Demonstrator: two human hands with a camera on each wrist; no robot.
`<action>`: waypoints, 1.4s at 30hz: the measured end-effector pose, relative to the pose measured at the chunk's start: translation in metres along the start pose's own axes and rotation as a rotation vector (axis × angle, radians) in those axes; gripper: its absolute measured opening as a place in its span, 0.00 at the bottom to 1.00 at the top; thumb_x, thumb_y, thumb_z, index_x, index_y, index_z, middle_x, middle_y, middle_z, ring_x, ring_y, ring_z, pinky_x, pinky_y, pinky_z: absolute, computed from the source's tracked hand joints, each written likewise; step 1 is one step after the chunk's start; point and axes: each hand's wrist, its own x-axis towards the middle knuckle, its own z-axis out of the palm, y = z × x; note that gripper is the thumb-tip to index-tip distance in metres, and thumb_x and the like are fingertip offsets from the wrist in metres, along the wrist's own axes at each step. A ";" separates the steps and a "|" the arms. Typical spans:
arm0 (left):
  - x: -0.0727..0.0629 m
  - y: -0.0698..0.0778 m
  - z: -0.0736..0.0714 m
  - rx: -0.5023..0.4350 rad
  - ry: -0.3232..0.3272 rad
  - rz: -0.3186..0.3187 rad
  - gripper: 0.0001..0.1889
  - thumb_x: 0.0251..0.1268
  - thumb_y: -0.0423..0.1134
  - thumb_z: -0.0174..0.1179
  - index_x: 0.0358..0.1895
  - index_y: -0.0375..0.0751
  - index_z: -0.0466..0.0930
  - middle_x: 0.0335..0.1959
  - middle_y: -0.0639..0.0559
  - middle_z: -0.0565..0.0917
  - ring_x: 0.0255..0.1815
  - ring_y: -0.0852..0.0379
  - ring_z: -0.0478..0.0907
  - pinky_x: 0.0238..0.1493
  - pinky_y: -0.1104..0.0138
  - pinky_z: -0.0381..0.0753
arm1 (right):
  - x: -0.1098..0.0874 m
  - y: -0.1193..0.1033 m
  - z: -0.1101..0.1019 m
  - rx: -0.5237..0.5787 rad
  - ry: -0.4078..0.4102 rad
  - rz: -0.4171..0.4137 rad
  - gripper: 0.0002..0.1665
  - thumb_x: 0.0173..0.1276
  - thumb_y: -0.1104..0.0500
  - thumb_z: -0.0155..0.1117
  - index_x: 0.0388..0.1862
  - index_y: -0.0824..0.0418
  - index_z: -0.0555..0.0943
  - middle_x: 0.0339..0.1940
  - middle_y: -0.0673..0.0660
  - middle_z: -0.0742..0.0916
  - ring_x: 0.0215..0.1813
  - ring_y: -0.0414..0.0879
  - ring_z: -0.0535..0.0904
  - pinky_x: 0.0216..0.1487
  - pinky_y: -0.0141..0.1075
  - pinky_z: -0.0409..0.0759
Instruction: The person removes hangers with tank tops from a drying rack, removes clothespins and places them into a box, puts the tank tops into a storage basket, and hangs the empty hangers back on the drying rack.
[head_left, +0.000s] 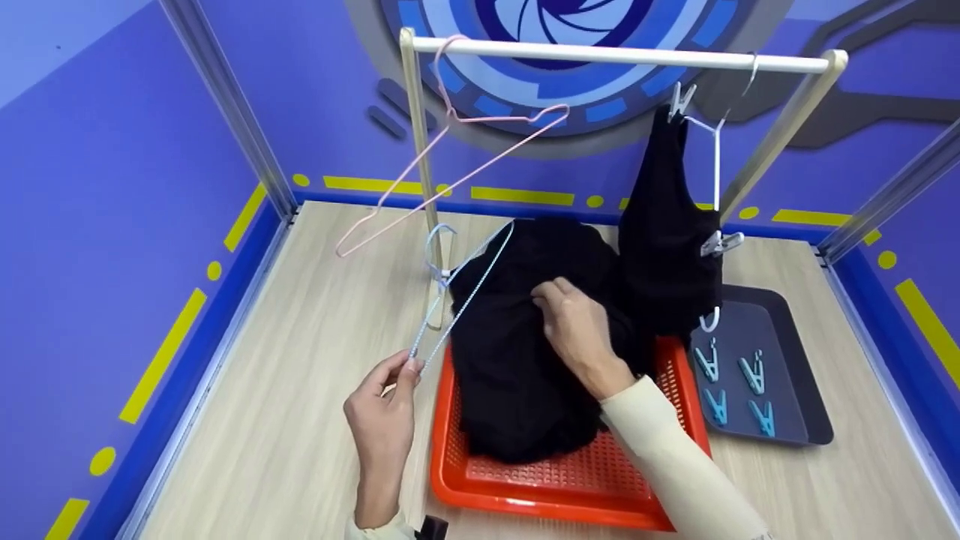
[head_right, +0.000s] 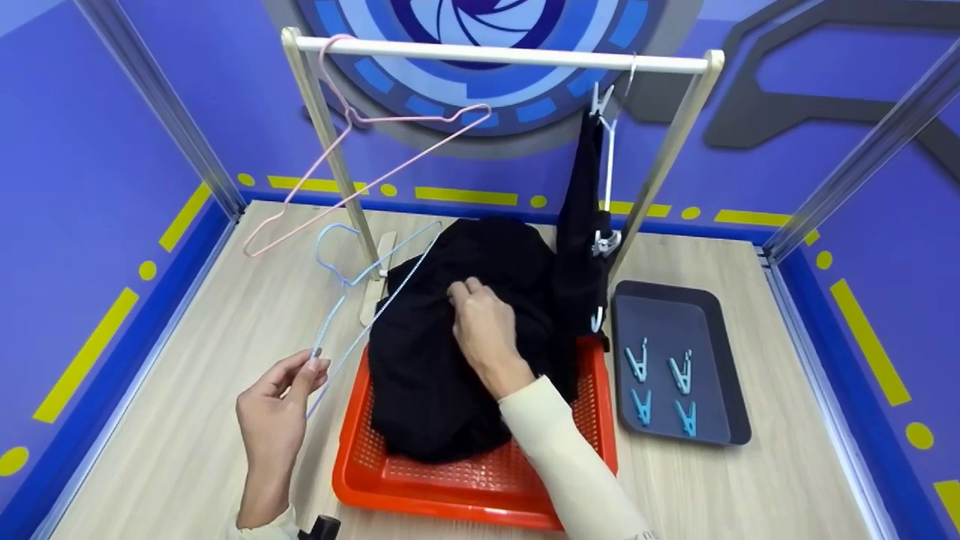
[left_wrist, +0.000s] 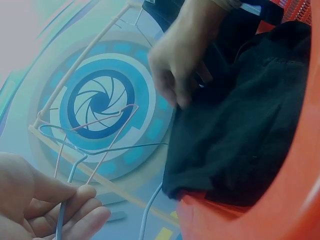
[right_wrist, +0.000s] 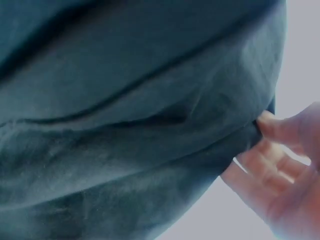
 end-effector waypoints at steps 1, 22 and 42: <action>0.000 0.000 0.000 0.002 -0.001 0.001 0.08 0.69 0.21 0.67 0.48 0.28 0.90 0.36 0.43 0.91 0.38 0.51 0.89 0.41 0.71 0.88 | 0.000 -0.002 -0.005 0.000 0.024 0.008 0.03 0.69 0.68 0.73 0.37 0.62 0.86 0.33 0.54 0.87 0.32 0.53 0.87 0.31 0.49 0.86; -0.008 -0.002 0.013 -0.068 -0.036 -0.028 0.08 0.71 0.21 0.66 0.49 0.25 0.88 0.37 0.39 0.91 0.38 0.41 0.89 0.42 0.62 0.89 | -0.040 -0.021 -0.040 -0.061 -0.326 -0.101 0.14 0.61 0.70 0.78 0.27 0.59 0.79 0.26 0.53 0.80 0.28 0.55 0.84 0.26 0.50 0.84; -0.014 -0.006 0.018 -0.048 -0.086 -0.076 0.08 0.73 0.25 0.67 0.51 0.29 0.89 0.38 0.43 0.92 0.38 0.44 0.88 0.41 0.66 0.89 | 0.022 0.014 0.011 -0.040 -0.461 0.373 0.44 0.72 0.39 0.73 0.69 0.72 0.76 0.64 0.73 0.80 0.62 0.71 0.77 0.57 0.63 0.80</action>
